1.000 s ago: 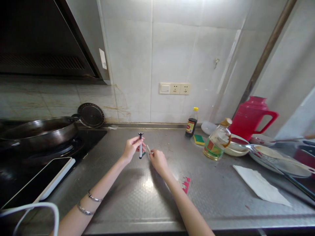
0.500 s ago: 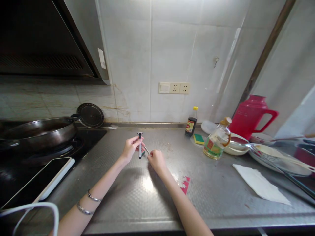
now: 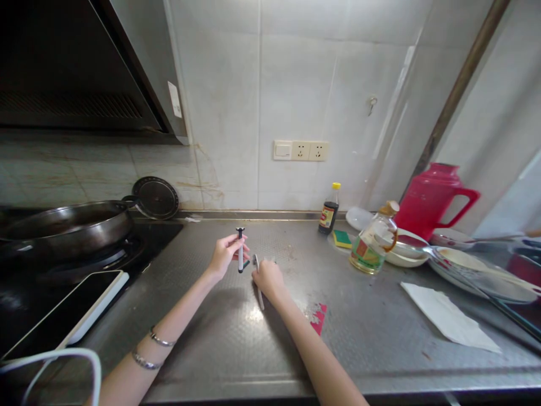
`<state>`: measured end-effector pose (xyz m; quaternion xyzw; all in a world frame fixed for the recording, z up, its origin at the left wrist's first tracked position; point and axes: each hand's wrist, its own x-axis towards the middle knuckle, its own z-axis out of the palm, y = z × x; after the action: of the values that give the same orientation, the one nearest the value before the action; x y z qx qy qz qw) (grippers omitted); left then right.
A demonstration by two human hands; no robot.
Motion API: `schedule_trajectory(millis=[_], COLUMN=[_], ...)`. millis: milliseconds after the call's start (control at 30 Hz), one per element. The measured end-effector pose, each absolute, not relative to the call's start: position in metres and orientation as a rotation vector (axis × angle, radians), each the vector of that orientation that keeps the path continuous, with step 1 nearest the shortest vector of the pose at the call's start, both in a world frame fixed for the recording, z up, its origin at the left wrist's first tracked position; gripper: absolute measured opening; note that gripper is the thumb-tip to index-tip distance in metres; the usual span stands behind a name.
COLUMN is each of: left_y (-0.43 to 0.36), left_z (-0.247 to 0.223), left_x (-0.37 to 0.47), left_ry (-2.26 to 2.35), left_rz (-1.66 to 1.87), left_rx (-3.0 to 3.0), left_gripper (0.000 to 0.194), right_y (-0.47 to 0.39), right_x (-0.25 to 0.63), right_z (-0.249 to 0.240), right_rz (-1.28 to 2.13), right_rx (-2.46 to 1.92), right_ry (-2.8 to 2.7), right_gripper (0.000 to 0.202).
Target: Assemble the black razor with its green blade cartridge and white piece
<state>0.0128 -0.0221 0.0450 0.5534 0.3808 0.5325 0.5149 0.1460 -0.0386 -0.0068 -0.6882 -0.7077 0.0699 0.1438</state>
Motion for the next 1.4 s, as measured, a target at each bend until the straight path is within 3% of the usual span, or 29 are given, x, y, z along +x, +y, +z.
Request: schedule_trajectory(millis=[567,900,1400], left_y=[-0.021,-0.019,-0.016], left_z=[0.041,0.032,0.026], left_x=[0.016,0.02,0.021], left_ry=[0.92,0.926,0.964], left_rz=[1.248,1.181,1.145], left_rx=[1.337,1.345,1.356], left_gripper=[0.028,0.027,0.024], right_y=[-0.031,-0.004,0.012], right_x=[0.16,0.226,0.223], right_z=[-0.005,-0.003,-0.013], right_rz=[0.159,0.16,0.27], right_rx=[-1.997,-1.755,-1.578], right_ry=[-1.988,-2.111,-2.3], right_gripper=[0.034,0.022,0.024])
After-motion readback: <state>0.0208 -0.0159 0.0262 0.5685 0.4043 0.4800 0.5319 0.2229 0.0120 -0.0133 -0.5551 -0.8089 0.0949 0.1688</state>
